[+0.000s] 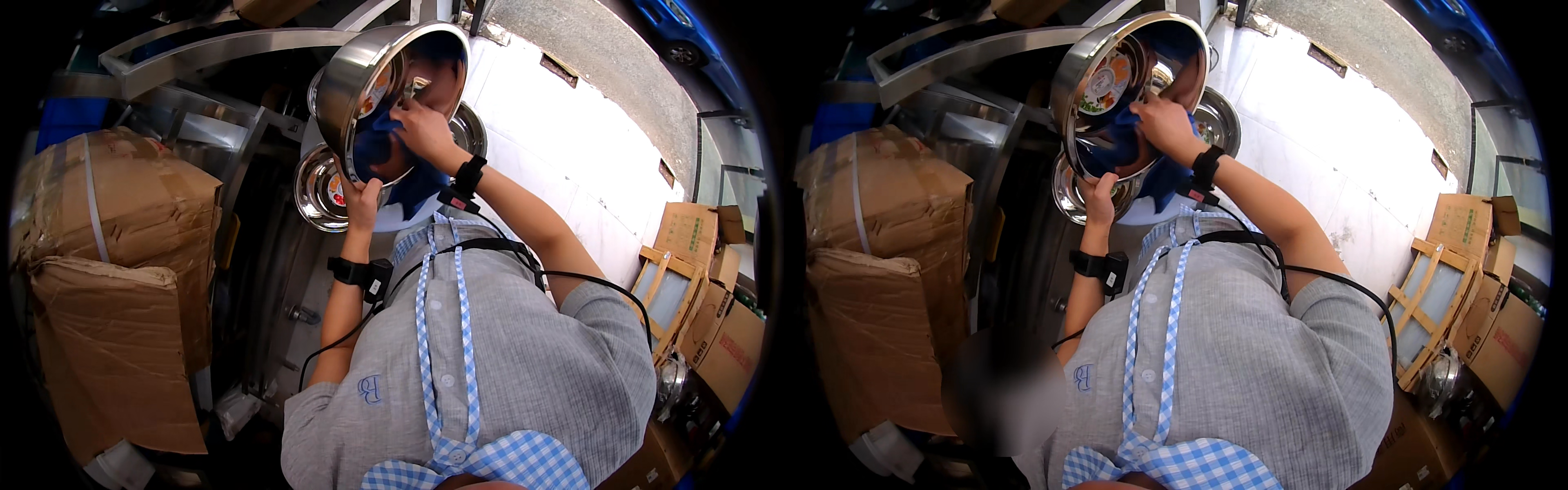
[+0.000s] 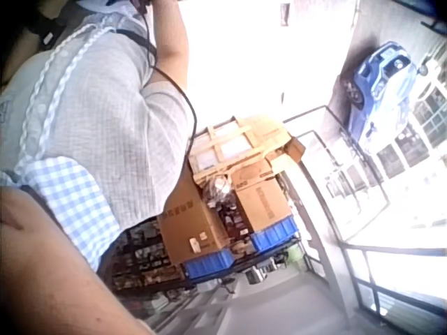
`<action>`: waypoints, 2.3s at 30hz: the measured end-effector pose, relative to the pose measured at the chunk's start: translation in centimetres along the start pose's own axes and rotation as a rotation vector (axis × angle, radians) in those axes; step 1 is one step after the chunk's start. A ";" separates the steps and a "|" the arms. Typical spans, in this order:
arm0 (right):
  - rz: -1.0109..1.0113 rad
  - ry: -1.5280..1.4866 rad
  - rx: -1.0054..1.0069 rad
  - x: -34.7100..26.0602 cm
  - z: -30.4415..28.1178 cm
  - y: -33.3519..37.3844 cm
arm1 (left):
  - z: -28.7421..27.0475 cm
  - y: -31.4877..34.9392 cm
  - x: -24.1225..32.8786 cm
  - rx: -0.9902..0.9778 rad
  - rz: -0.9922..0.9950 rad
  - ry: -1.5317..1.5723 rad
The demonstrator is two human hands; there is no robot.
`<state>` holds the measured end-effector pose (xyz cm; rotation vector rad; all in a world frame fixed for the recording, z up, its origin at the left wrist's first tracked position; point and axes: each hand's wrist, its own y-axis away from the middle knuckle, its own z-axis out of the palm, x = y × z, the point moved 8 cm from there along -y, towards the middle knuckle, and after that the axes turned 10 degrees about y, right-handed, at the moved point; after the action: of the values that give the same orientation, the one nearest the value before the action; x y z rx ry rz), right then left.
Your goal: The person wipes the interior and exterior surfaces of several stainless steel bowls using a blue cloth. They handle the bowls one at a time, rotating them to clean all sides, and place them back on a white surface after wiping.
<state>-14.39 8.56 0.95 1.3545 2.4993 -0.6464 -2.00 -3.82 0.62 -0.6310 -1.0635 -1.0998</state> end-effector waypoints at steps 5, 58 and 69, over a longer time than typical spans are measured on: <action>-0.043 0.165 0.084 1.8 -0.4 -1.2 | -1.4 0.7 -1.7 -0.002 -0.140 -0.053; -0.137 -0.008 -0.688 2.7 7.8 -2.9 | -10.4 9.4 -19.1 0.266 -0.838 0.482; -0.301 0.030 -0.570 -1.9 16.0 0.5 | -10.5 8.5 -18.2 0.293 -0.886 0.412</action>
<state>-13.14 -0.30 -12.50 0.7960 2.6386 0.0555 8.44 -2.38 -19.51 0.3536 -1.1215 -1.6890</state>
